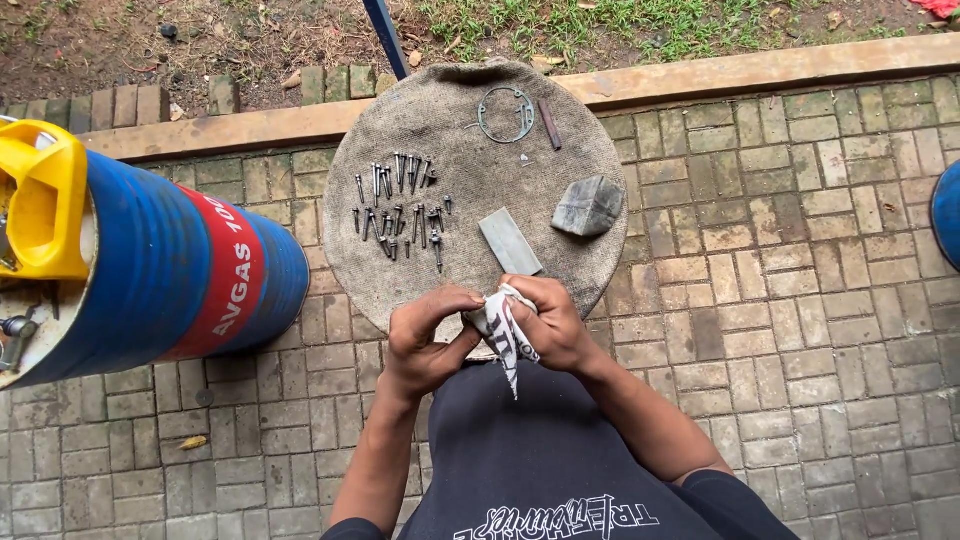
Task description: The person cleans small metal screws and bolts using a white cloth. They pick up individual fasteners from a white tray, wipe them thoroughly, and place them onto a burlap sack. The person repeats this process for several screws, handling them one by one.
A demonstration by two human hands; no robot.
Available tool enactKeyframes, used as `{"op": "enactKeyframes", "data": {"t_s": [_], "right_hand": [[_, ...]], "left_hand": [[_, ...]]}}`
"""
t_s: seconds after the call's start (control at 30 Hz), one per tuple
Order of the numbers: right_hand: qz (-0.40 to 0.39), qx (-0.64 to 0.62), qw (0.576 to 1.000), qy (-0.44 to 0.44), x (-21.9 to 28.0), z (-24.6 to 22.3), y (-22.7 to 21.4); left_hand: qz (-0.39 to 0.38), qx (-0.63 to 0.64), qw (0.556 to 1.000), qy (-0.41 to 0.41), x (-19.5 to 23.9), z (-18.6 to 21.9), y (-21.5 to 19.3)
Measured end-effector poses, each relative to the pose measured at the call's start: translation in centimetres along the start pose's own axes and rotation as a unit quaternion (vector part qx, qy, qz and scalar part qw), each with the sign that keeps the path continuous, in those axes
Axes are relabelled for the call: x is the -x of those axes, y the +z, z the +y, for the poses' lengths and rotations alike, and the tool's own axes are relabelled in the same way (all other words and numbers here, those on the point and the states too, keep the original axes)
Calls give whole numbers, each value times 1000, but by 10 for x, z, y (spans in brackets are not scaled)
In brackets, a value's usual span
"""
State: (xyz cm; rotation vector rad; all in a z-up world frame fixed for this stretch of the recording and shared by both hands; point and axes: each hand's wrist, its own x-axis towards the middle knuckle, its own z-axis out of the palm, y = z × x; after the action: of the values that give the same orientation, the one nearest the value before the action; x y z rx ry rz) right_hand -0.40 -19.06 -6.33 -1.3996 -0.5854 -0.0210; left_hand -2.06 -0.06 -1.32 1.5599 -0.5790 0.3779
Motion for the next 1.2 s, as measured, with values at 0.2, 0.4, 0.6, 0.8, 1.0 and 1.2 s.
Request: {"op": "enactKeyframes", "data": {"t_s": [0.2,0.4,0.6,0.8,1.0,1.2], "right_hand": [[-14,99,994,-52,2,-27,2],[-71,265,932,-237,5,-40,-7],[-2,69,996,-48,12,-33,-5],[68,-57,993,79,11,-74,9],[85,-30,994,69,22,-39,-9],[62,-68,993,77,19,-42,-3]], "left_hand": [[14,-31,999,-8,13,7,5],[34,201,953,-224,35,-14,6],[0,113,993,-39,20,8,12],[62,60,996,37,14,19,21],[74,160,974,-145,39,2,9],[104,107,972,-180,66,-9,10]]}}
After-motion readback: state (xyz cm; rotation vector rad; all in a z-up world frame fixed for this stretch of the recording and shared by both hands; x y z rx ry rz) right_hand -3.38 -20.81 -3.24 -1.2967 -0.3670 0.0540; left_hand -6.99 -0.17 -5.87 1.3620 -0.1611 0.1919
